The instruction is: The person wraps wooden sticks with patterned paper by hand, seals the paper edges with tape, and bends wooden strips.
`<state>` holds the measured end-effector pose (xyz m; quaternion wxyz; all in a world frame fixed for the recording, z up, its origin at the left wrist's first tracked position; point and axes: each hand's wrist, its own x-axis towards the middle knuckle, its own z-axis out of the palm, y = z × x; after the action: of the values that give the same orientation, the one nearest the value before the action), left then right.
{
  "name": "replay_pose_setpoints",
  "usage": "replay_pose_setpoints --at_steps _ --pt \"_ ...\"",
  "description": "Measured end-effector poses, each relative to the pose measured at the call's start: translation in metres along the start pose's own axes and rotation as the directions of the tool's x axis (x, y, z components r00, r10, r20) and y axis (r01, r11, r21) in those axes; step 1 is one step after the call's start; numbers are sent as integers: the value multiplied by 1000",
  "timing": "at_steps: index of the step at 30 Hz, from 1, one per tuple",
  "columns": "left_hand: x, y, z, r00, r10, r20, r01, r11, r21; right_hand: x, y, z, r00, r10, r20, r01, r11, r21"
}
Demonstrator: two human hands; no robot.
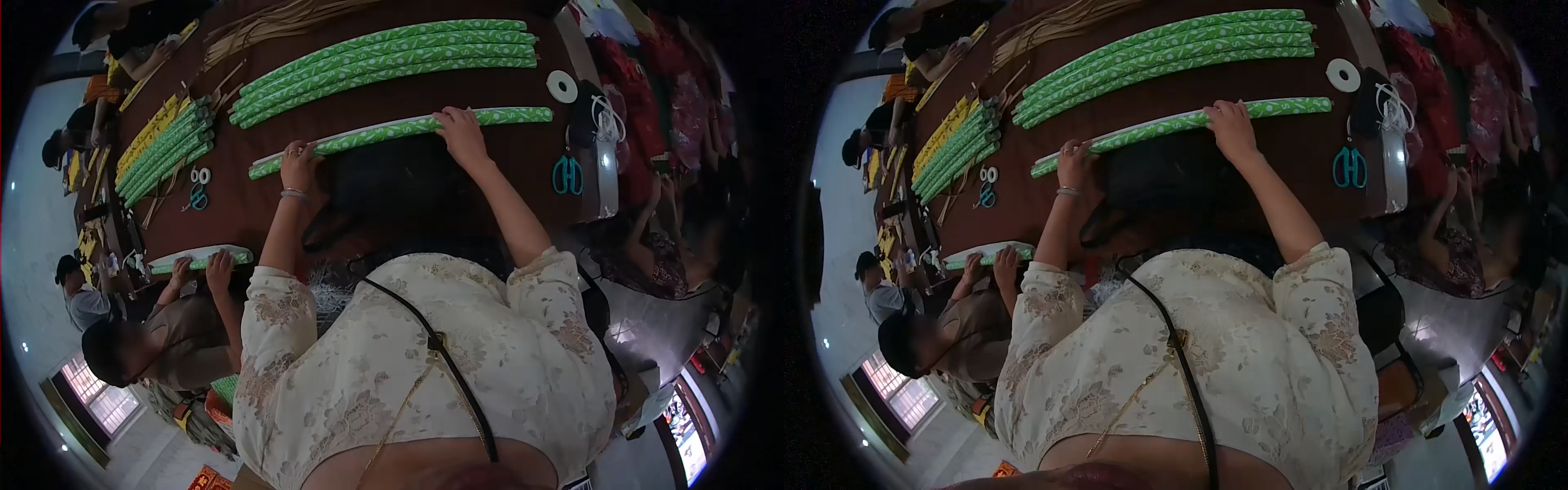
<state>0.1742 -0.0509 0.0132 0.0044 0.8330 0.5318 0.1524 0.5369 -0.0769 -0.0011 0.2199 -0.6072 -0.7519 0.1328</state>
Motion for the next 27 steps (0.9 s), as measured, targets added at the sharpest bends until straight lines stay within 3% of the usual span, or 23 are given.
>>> replay_pose_setpoints --at_steps 7,10,12,22,24,25,27 --pt "8 4 -9 984 -36 176 44 998 -42 4 0 1 998 30 54 -28 999 -34" --pt "3 12 -7 991 -22 129 26 999 -26 6 -2 0 992 62 106 -56 997 -60" --pt "-2 14 0 1000 -9 -3 9 1000 -21 8 -2 0 990 74 123 -67 996 -60" --pt "10 3 7 996 82 -32 -83 996 -22 18 1 -4 963 86 255 -60 992 -109" --pt "13 1 4 991 108 85 -119 983 142 22 0 -8 947 100 304 -78 993 -84" --pt "16 -2 4 991 104 83 -116 982 148 25 -1 -10 929 111 353 -96 994 -60" --pt "22 -5 1 959 64 276 -99 988 116 27 -2 -13 927 105 359 -93 994 -51"
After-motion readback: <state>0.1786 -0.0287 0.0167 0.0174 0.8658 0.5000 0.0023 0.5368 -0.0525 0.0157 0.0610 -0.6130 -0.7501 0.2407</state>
